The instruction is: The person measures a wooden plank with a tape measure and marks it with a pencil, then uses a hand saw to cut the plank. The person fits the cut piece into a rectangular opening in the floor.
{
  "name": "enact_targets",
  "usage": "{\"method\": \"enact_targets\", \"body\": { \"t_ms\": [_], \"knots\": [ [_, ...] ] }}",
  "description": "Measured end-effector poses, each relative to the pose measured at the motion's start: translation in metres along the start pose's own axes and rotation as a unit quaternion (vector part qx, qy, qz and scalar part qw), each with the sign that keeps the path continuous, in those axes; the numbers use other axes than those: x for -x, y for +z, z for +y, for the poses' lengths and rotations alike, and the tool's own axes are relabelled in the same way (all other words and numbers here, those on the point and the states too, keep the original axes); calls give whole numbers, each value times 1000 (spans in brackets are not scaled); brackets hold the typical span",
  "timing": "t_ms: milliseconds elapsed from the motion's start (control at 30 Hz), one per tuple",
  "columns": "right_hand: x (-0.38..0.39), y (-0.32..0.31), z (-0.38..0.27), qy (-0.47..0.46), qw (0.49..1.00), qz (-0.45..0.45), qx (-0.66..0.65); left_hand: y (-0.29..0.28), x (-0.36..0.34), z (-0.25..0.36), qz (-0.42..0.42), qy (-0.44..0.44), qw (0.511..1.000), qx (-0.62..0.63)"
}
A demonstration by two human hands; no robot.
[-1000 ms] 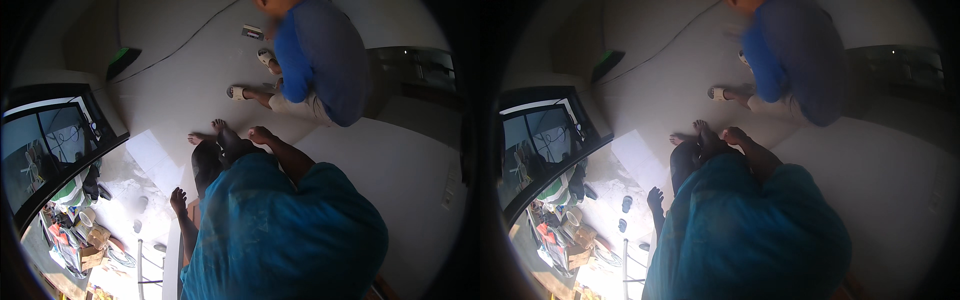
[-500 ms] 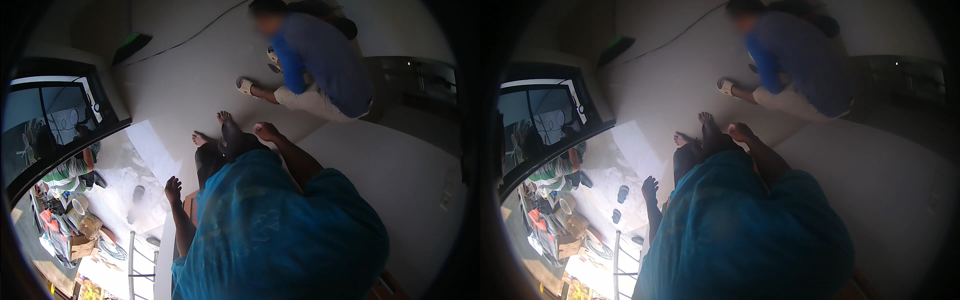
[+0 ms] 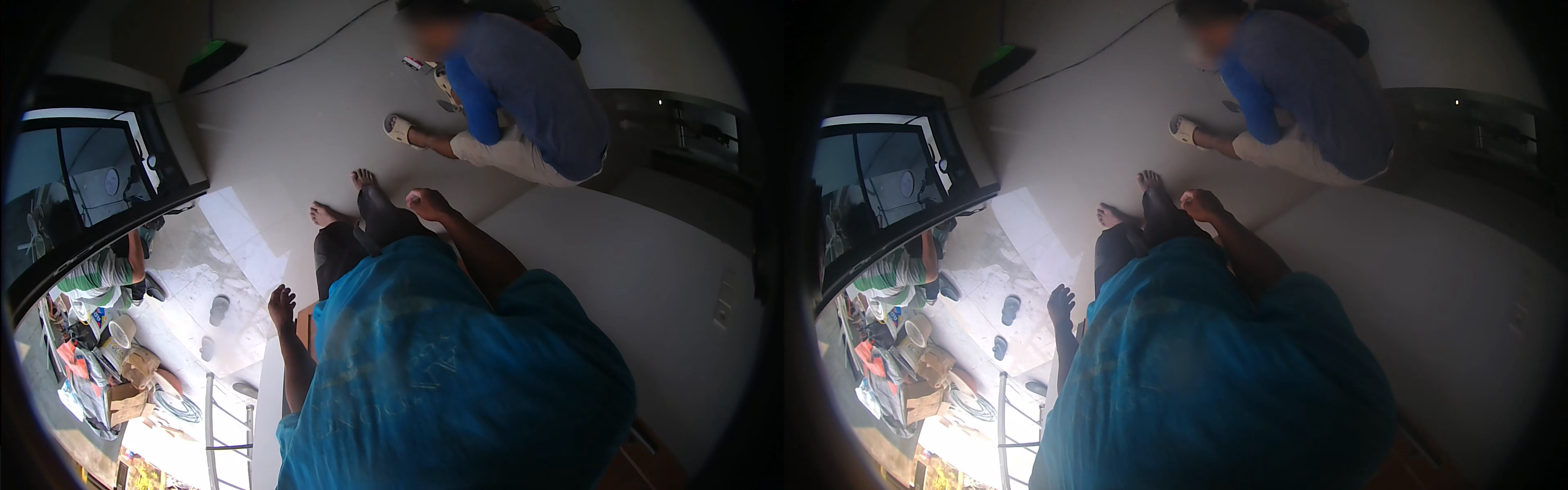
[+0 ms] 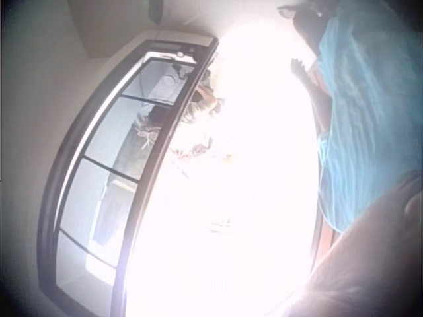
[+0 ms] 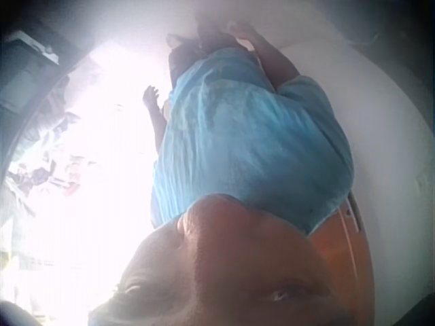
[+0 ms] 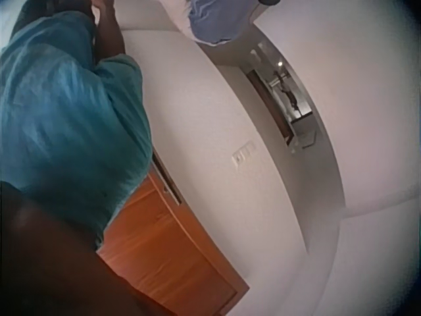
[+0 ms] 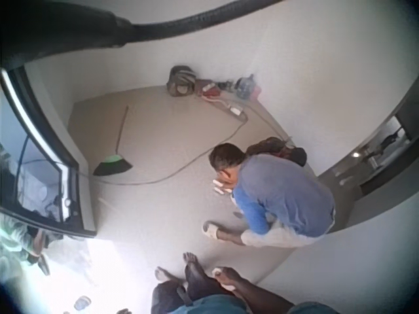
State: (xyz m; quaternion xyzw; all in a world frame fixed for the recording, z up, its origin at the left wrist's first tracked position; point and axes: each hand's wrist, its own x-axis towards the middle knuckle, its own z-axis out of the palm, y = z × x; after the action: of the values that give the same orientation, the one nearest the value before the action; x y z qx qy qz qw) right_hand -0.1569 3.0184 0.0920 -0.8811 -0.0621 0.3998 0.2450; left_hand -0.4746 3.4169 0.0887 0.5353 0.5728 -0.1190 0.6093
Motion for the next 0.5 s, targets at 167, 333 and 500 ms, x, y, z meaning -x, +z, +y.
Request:
{"method": "enact_targets", "body": {
  "t_ms": [167, 333, 500],
  "knots": [
    [2, 11, 0, -11, 1000, 1, -3, -10, -4, 4, -2, 7, 1000, -6],
    [4, 14, -15, -7, 1000, -8, -11, -18, -3, 9, -1, 14, 1000, -7],
    [4, 17, -17, -4, 1000, -10, -1, -19, -4, 7, -4, 5, 1000, -10]
  ]
}}
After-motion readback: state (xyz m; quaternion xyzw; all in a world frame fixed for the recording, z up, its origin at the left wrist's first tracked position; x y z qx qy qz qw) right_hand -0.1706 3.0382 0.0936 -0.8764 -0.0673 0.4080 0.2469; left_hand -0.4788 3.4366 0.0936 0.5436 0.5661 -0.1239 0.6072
